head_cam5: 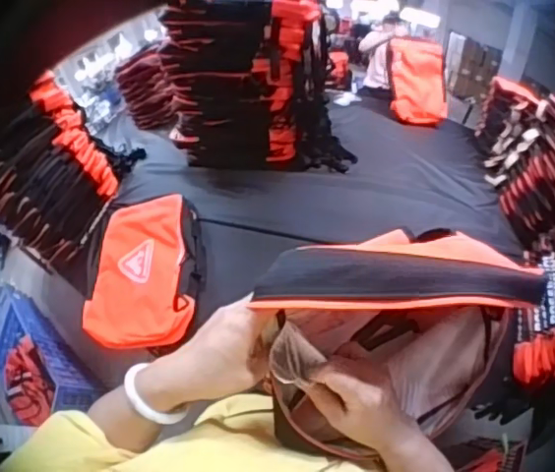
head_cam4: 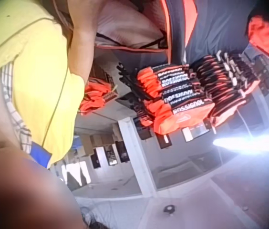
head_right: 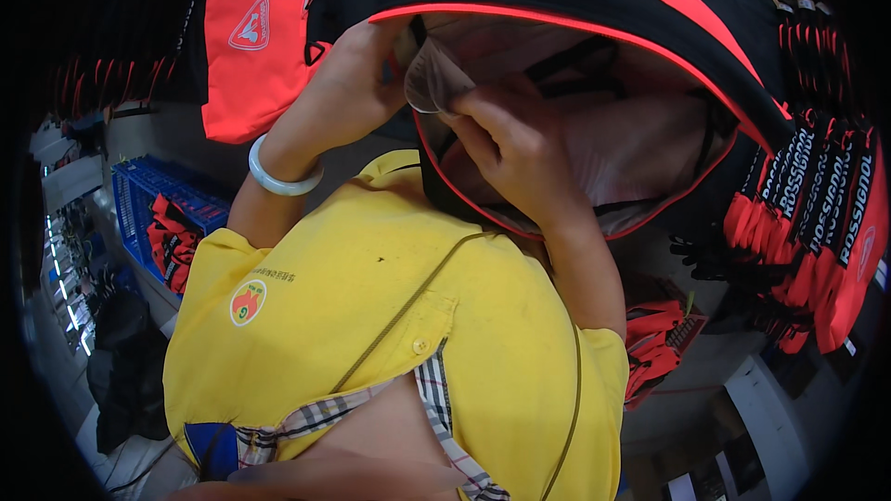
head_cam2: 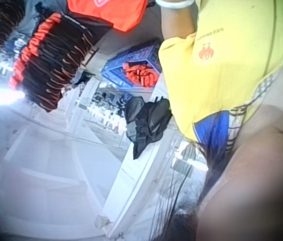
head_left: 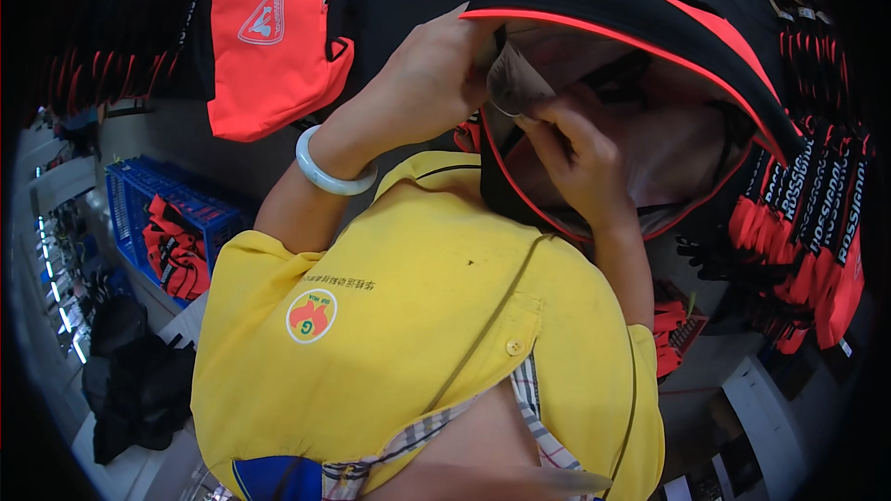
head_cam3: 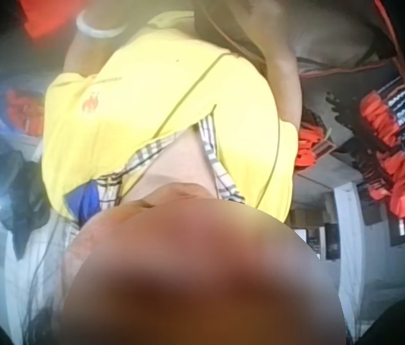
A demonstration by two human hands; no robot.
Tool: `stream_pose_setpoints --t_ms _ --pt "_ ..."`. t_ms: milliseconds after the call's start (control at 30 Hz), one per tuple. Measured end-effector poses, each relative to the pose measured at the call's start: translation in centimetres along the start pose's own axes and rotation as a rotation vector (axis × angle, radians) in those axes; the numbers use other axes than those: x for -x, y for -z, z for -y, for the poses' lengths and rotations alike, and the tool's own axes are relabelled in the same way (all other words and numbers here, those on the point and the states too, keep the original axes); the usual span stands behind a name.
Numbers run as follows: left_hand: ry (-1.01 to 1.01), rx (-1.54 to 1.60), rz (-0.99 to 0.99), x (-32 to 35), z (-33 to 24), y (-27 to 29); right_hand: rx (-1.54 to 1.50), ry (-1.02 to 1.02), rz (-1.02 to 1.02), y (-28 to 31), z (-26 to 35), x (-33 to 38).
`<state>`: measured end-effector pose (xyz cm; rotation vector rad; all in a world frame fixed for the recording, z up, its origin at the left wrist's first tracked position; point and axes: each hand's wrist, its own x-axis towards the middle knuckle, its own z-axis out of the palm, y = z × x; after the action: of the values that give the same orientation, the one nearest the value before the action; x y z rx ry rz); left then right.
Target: Checking and assembling components of red and black backpacks on a manufacturing table.
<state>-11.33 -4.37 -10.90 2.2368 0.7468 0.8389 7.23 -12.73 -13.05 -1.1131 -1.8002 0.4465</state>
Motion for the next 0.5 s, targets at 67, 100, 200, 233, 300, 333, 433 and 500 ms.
stream_pose_setpoints --t_ms 67,100,200,233,300,333,433,500 --pt "0.047 0.010 0.030 0.1 -0.3 0.1 0.026 -0.051 0.045 0.4 0.0 0.3" --pt "0.094 0.018 0.062 0.0 -0.5 0.2 0.028 -0.051 0.046 0.7 0.0 0.5" --pt "0.070 0.046 0.051 -0.5 -0.4 0.1 -0.134 -0.468 -0.171 1.4 -0.9 1.0" --pt "0.064 0.057 0.055 -0.9 -0.2 0.0 -0.123 -0.474 -0.176 2.1 -1.7 0.4" --pt "0.137 0.104 -0.072 -1.6 0.4 -0.1 -0.252 -0.602 -0.318 3.8 -2.9 -1.0" --pt "0.253 0.210 -0.141 -2.3 1.0 -0.4 -0.245 -0.603 -0.320 4.4 -3.1 -0.7" --pt "0.401 0.049 -0.272 -6.5 0.2 0.1 0.167 -0.385 0.136 5.5 -1.8 0.6" --pt "0.281 0.011 -0.436 -7.4 2.1 -0.5 0.231 -0.277 0.279 5.2 0.1 1.6"
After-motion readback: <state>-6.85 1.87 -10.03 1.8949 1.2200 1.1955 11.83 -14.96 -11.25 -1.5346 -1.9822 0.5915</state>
